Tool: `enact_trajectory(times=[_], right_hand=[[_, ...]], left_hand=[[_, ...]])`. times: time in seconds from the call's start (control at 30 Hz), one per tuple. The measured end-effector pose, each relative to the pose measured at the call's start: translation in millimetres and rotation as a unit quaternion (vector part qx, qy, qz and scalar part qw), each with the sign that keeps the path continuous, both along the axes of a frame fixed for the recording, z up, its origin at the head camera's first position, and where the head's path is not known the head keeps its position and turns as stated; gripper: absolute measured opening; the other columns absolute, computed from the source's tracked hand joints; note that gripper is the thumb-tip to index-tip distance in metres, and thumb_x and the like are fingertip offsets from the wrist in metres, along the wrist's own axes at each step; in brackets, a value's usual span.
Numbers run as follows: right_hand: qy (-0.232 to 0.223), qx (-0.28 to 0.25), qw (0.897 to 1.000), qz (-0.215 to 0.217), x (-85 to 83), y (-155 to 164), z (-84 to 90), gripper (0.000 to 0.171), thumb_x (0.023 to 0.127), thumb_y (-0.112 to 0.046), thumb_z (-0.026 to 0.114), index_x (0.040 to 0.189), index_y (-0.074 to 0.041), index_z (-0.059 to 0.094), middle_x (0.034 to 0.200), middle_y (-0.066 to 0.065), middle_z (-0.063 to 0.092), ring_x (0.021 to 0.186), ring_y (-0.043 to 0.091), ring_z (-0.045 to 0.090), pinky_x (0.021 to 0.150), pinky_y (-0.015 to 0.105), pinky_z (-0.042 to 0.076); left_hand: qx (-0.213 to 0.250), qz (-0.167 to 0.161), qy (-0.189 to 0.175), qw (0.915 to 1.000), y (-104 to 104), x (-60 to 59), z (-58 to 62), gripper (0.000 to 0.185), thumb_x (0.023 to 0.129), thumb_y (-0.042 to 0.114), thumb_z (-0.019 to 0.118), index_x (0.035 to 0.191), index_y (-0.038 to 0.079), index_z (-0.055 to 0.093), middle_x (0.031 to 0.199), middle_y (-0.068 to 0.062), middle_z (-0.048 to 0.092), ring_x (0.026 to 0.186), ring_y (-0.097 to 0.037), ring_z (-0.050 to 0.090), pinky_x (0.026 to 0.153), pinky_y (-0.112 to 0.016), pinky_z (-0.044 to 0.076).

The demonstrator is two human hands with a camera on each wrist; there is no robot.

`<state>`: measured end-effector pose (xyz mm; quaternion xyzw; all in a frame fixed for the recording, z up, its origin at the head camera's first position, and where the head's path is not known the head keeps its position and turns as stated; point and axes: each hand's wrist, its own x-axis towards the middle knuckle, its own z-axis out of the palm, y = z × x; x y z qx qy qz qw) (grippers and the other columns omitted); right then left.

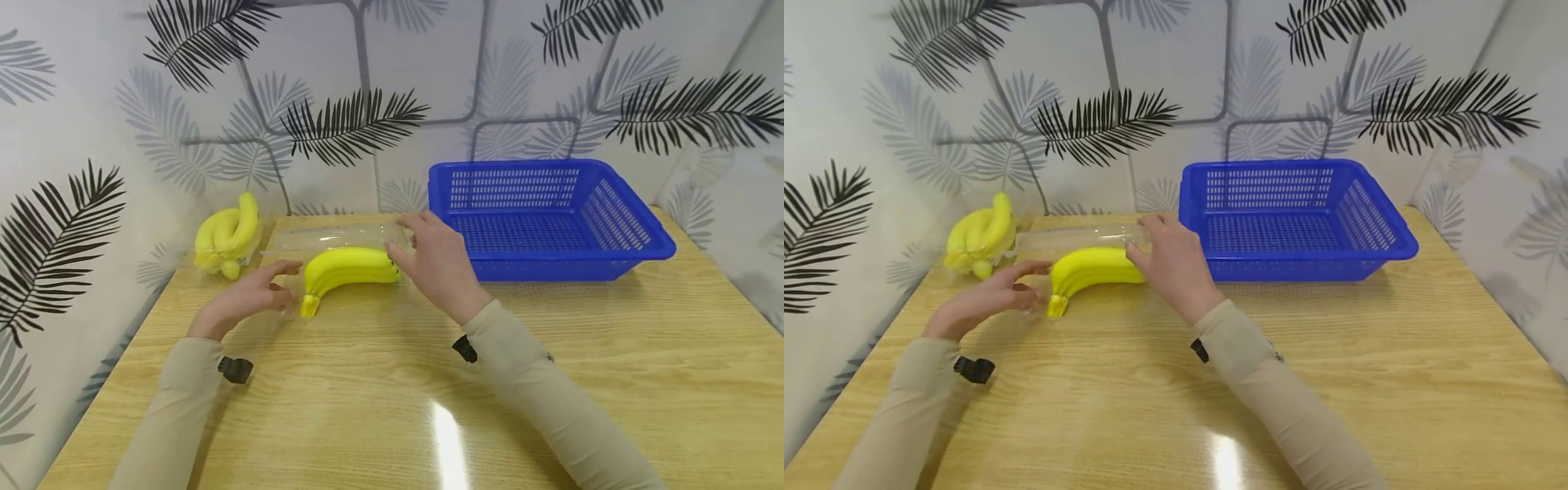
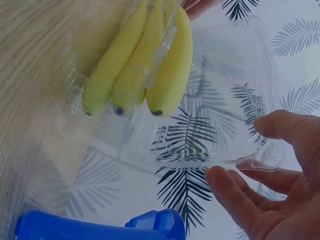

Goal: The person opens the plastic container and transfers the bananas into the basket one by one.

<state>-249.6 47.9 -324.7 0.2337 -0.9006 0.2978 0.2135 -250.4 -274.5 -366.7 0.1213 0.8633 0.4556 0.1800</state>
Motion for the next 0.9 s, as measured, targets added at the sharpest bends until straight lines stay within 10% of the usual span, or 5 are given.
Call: enact_trajectory(times=[0.3, 0.47, 0.57, 0.7, 0.9], right_hand=[[-0.063, -0.065, 0.996, -0.015, -12.4, 3.3, 2.6, 0.043, 0.095, -0.034, 0.064, 0.128, -0.007, 0.061, 0.073, 0.004, 0.058, 0.062, 0.021, 0.051, 0.060, 0.035, 0.044], [-0.100, -0.074, 0.992, 0.016, -20.5, 4.9, -0.8, 0.065, 0.097, -0.032, 0.063, 0.150, -0.009, 0.034, 0.120, 0.006, 0.065, 0.105, 0.027, 0.062, 0.095, 0.041, 0.047], [-0.093, -0.025, 0.995, 0.039, -24.1, 5.9, -4.4, 0.079, 0.099, -0.029, 0.059, 0.158, -0.011, 0.010, 0.156, 0.007, 0.036, 0.141, 0.025, 0.035, 0.117, 0.044, 0.024], [-0.063, 0.021, 0.996, 0.062, -25.7, 5.4, -7.8, 0.078, 0.100, -0.025, 0.056, 0.159, -0.013, 0.007, 0.163, 0.006, 0.012, 0.149, 0.016, 0.001, 0.120, 0.041, -0.002], [-0.071, 0.028, 0.994, 0.084, -23.8, 2.4, -11.6, 0.066, 0.101, -0.024, 0.056, 0.157, -0.011, 0.023, 0.163, 0.006, 0.012, 0.149, 0.017, -0.001, 0.120, 0.045, 0.001]], left_hand=[[0.056, 0.010, -0.019, 0.9982, -6.6, -3.1, -7.1, 0.075, 0.095, 0.014, 0.064, 0.157, 0.021, 0.023, 0.156, -0.009, 0.029, 0.121, -0.032, 0.054, 0.100, -0.046, 0.043], [0.085, 0.032, 0.002, 0.9959, -2.9, -6.2, -16.1, 0.065, 0.099, 0.013, 0.057, 0.156, 0.015, 0.027, 0.155, -0.014, 0.030, 0.124, -0.035, 0.049, 0.098, -0.044, 0.043], [0.089, 0.045, 0.018, 0.9948, -0.2, -7.9, -20.2, 0.059, 0.101, 0.015, 0.053, 0.155, 0.012, 0.029, 0.154, -0.017, 0.032, 0.122, -0.036, 0.051, 0.098, -0.045, 0.045], [0.080, 0.056, 0.028, 0.9949, 2.5, -9.0, -21.3, 0.060, 0.102, 0.020, 0.052, 0.156, 0.012, 0.027, 0.153, -0.018, 0.035, 0.122, -0.035, 0.053, 0.098, -0.046, 0.046], [0.075, 0.069, 0.028, 0.9945, 4.4, -9.0, -20.8, 0.059, 0.103, 0.020, 0.051, 0.156, 0.015, 0.026, 0.153, -0.015, 0.036, 0.124, -0.033, 0.050, 0.097, -0.045, 0.045]])
